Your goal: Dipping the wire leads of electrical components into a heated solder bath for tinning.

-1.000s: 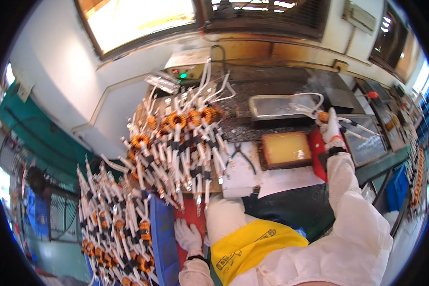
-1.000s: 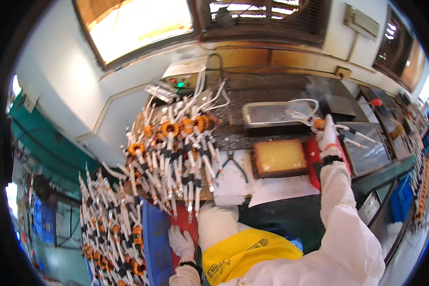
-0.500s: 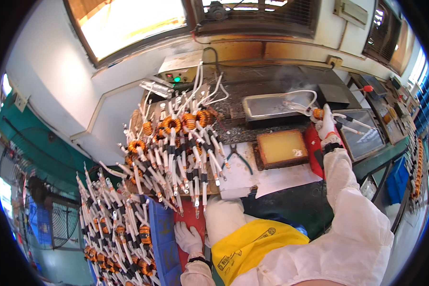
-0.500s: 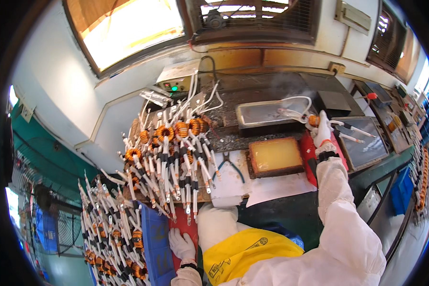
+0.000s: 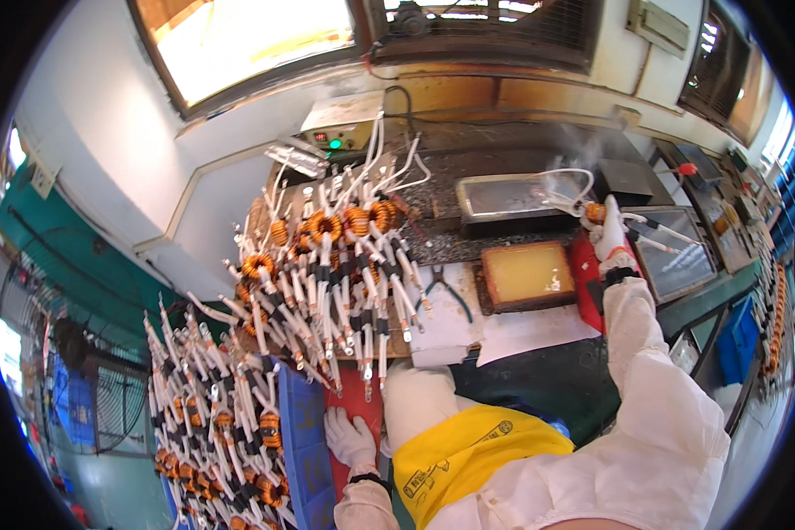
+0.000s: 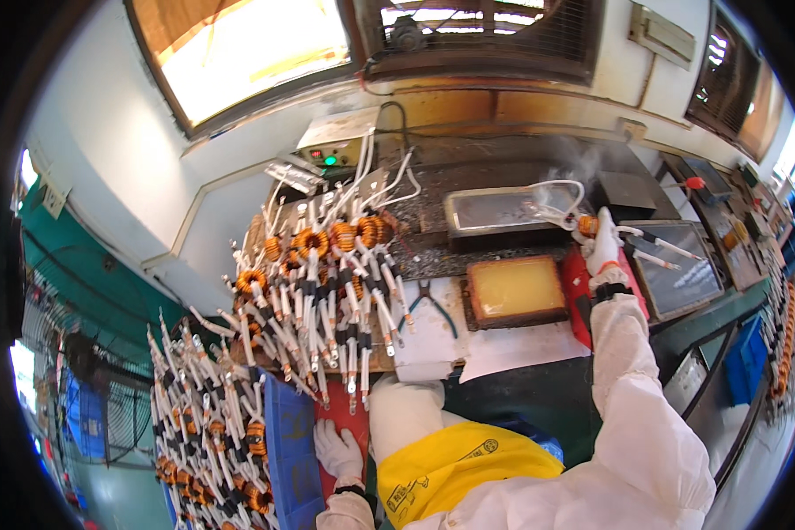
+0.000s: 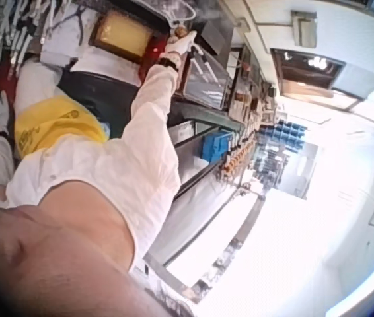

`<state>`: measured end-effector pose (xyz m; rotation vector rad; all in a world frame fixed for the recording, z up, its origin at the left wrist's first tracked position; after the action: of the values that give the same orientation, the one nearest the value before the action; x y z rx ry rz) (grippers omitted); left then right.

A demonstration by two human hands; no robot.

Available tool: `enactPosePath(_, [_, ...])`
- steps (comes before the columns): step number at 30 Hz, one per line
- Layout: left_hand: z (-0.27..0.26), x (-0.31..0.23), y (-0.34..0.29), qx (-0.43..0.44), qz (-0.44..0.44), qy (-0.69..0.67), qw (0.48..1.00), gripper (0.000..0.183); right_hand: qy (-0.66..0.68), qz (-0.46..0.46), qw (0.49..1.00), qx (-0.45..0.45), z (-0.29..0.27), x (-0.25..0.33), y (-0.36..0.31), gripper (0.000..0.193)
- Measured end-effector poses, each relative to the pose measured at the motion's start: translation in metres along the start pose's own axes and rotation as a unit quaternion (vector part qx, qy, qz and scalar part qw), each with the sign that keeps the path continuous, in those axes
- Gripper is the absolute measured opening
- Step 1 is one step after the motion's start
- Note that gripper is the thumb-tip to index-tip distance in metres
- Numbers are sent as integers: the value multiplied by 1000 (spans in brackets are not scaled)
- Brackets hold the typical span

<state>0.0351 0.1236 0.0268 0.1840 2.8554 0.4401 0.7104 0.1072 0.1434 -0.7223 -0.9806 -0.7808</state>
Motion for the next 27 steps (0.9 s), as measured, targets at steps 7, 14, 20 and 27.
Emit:
enactPosePath(7, [1, -3, 2, 2, 4, -6, 1000, 36, -6, -11, 1000, -17, -2, 6, -6, 32])
enactPosePath(14, [1, -4, 4, 0, 5, -6, 1000, 35, 12, -19, 1000, -22, -6, 5, -2, 29])
enactPosePath(20, [-3, -5, 3, 1, 2, -9, 1000, 36, 15, -14, 1000, -14, -3, 4, -4, 28])
enactPosePath(27, [-3, -5, 3, 0, 0, 1, 1000, 36, 0, 1, 1000, -9, -7, 5, -2, 37])
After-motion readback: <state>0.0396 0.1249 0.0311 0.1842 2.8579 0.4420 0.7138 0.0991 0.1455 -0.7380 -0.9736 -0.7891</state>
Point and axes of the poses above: each hand's wrist, its own y-axis towards the middle knuckle, its own z-axis out of the palm, x = y × z, the point moved 8 cm from there along y, towards the middle knuckle, and after that the axes turned 2 degrees about x, right-handed, at the moved point
